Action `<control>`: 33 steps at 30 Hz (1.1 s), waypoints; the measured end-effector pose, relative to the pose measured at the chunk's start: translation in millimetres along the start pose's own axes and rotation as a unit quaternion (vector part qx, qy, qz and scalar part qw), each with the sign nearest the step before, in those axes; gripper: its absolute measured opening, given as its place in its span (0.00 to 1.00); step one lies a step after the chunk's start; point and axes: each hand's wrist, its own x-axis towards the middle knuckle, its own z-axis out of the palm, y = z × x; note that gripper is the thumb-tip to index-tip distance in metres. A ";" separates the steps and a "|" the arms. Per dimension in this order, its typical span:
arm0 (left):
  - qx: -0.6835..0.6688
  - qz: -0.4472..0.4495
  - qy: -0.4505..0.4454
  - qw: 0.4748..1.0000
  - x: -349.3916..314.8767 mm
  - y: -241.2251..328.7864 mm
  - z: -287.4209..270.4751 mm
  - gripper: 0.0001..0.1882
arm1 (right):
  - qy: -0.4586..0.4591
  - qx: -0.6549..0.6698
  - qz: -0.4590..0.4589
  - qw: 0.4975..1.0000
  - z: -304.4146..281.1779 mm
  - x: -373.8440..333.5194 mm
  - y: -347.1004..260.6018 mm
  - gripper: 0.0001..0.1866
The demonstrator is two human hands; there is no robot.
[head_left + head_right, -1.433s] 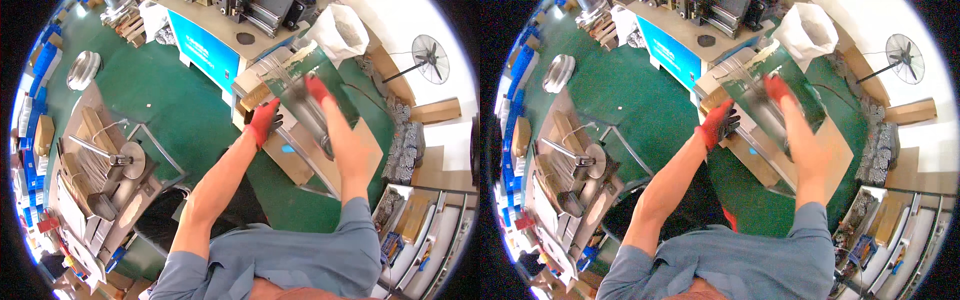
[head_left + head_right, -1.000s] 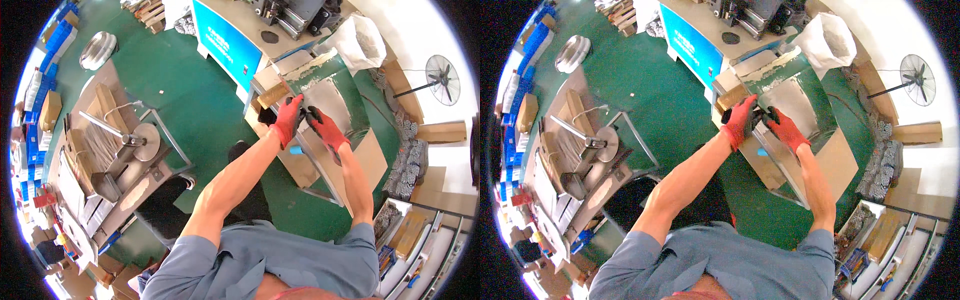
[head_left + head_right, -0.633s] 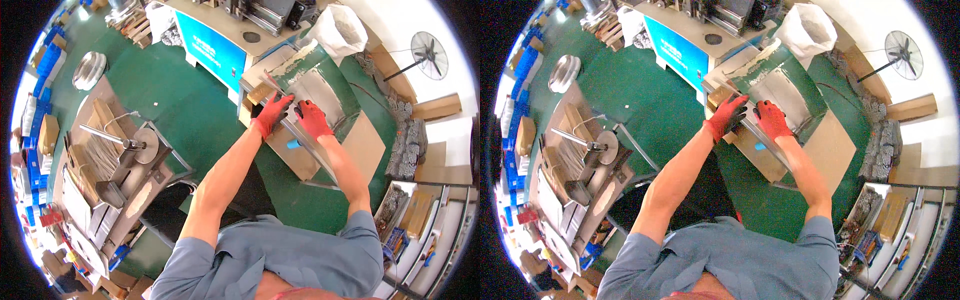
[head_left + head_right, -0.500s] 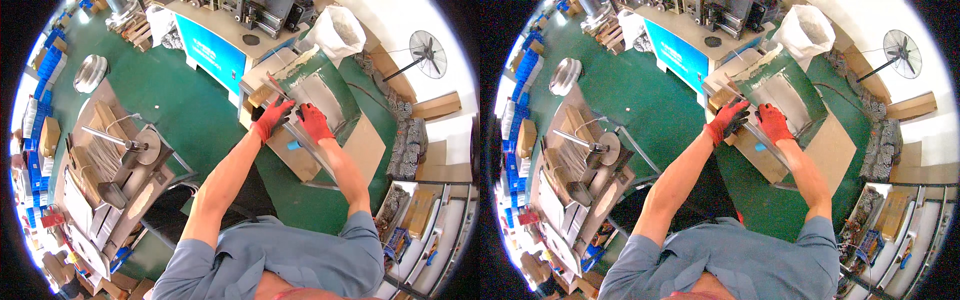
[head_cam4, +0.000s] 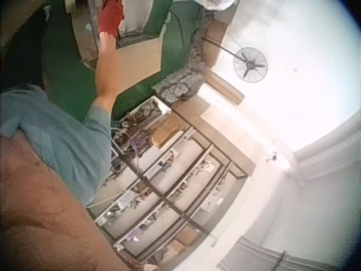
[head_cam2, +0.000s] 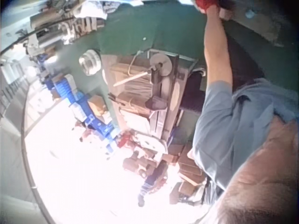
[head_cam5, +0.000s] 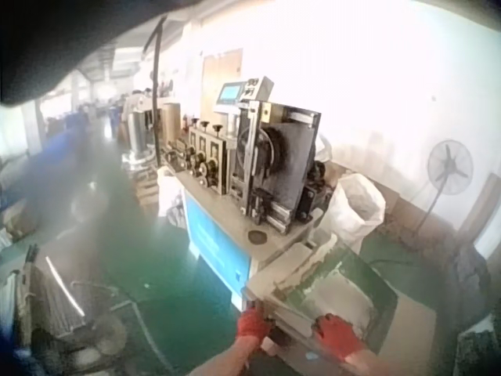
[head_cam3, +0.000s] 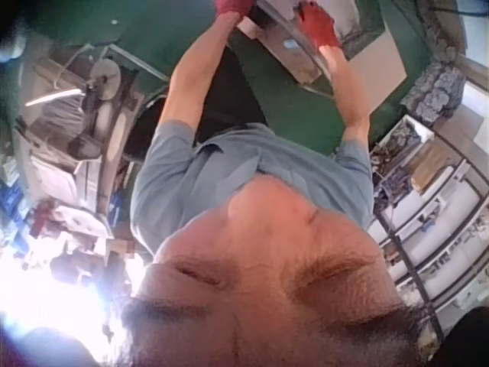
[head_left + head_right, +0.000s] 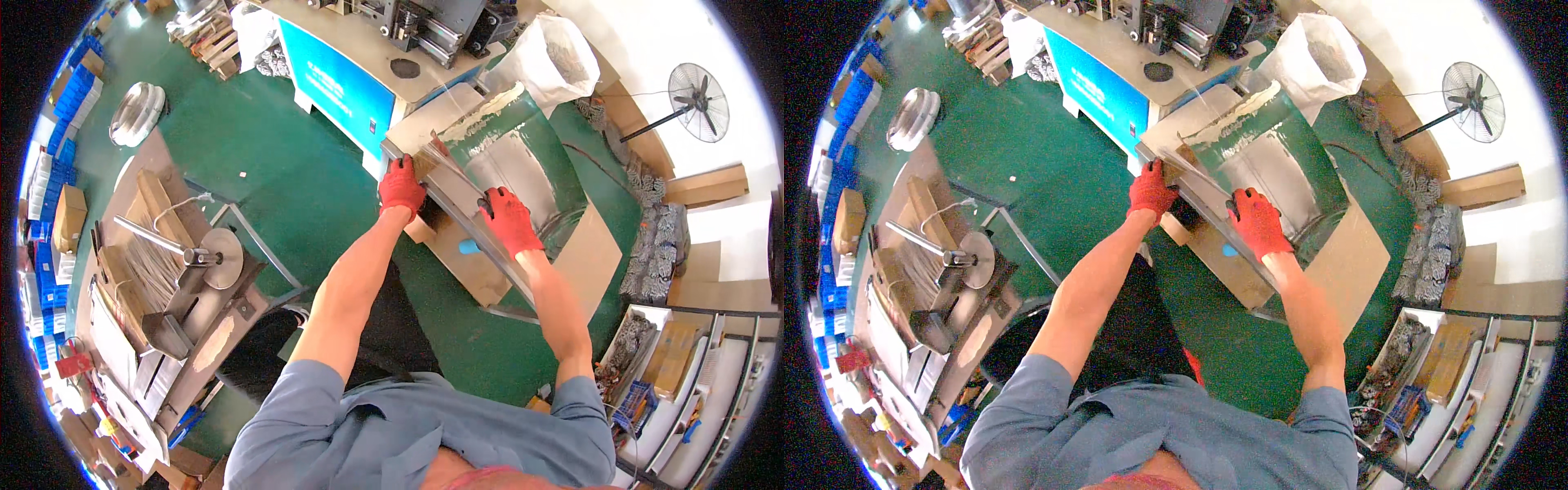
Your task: The person uses a manual bench shear to cut long metal rods into shorter segments. They repeatedly pick up a rod, position it in the shear, and operate the lever to cut the metal, then place the cut pieces into a cardboard box. The person also briefly interacts with a machine control panel during the process.
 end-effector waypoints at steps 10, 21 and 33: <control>0.036 0.028 -0.029 0.999 -11.1 9.0 25.1 0.37 | 0.015 -0.023 -0.037 0.999 5.7 -18.3 13.7 0.13; -0.028 0.068 -0.046 0.996 -7.7 5.1 22.3 0.40 | 0.021 0.004 -0.004 1.000 9.0 11.7 22.2 0.16; -0.130 0.034 0.055 0.989 -115.2 -65.1 -40.1 0.30 | 0.106 0.058 -0.046 0.992 13.6 24.7 64.7 0.21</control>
